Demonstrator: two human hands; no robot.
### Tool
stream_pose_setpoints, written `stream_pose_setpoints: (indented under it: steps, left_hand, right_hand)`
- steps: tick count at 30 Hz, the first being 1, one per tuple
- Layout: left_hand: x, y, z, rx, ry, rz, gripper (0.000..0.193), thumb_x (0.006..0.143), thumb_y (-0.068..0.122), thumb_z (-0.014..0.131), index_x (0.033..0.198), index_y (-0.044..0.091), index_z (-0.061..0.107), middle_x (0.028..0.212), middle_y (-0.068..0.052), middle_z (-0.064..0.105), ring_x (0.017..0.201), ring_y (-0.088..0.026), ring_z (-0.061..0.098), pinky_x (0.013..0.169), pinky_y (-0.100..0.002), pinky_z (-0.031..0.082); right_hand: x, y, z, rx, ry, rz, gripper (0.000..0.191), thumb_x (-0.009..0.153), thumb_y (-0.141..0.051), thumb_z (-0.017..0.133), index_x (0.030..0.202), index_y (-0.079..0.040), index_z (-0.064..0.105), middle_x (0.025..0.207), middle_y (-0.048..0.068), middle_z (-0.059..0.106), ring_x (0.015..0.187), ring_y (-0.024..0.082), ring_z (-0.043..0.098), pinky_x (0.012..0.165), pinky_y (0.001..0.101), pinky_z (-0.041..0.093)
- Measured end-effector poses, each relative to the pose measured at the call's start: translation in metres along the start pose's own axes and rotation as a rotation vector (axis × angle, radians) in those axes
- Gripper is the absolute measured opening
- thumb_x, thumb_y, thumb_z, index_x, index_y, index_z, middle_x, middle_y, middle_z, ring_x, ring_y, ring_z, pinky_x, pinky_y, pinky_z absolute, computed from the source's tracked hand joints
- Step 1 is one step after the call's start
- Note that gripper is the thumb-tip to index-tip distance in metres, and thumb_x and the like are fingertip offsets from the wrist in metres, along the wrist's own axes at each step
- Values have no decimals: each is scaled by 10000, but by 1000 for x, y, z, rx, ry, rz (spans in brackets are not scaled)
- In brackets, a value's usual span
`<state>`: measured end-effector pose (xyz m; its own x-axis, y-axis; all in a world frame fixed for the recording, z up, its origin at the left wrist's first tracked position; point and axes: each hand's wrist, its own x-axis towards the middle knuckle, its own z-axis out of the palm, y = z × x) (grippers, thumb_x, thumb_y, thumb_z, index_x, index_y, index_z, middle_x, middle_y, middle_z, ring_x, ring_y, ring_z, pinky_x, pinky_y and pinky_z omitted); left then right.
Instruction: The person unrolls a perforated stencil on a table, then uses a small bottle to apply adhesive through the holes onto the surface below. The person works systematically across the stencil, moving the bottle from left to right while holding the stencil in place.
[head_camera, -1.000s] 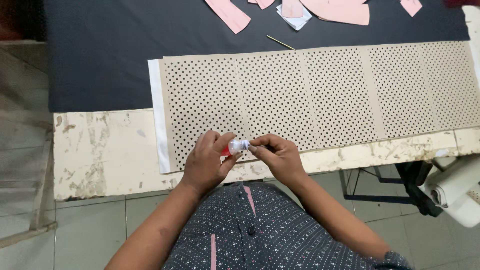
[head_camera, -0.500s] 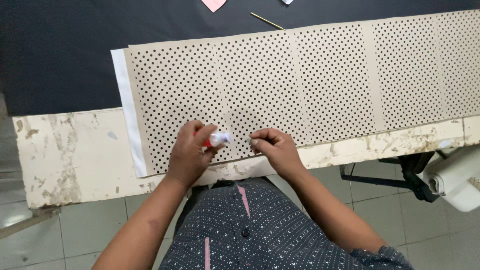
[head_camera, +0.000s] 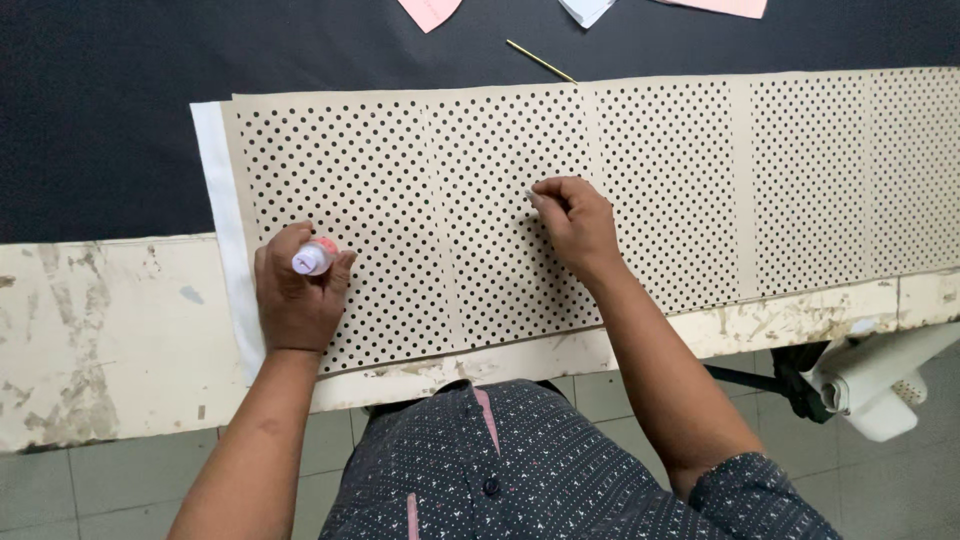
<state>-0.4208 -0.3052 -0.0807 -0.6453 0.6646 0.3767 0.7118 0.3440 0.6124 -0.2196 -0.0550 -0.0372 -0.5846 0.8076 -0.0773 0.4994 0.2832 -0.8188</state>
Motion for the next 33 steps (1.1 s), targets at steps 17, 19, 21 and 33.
stream_pose_setpoints:
  steps: [17,19,21,33]
  left_hand:
    - [-2,-10,6,21,-2,6,541,979,329,795,1336,154,429,1338,-100,604,1138,-358,589,999,-472,502]
    - [-1,-10,5,14,0,0,540,975,323,798,1335,155,434,1338,-103,608,1136,-360,590,992,-468,505]
    - [0,-9,4,9,-14,-8,546,972,315,802,1344,152,436,1338,-109,611,1125,-362,587,979,-467,505]
    - [4,-6,1,27,11,15,558,960,312,809,1329,154,422,1326,-121,610,1131,-371,587,992,-482,499]
  right_hand:
    - [20,-10,18,-600,50,-456,69,939,-125,712,951,-76,664,928,91,616,894,302,609,833,431,473]
    - [23,-11,20,-576,65,-470,64,941,-125,711,952,-84,663,933,83,616,903,292,613,846,427,478]
    - [28,-13,25,-561,80,-493,61,943,-123,709,956,-86,663,939,81,618,908,289,613,851,424,479]
    - [32,-20,27,-608,63,-543,51,920,-118,698,948,-87,671,931,87,614,895,299,609,831,424,484]
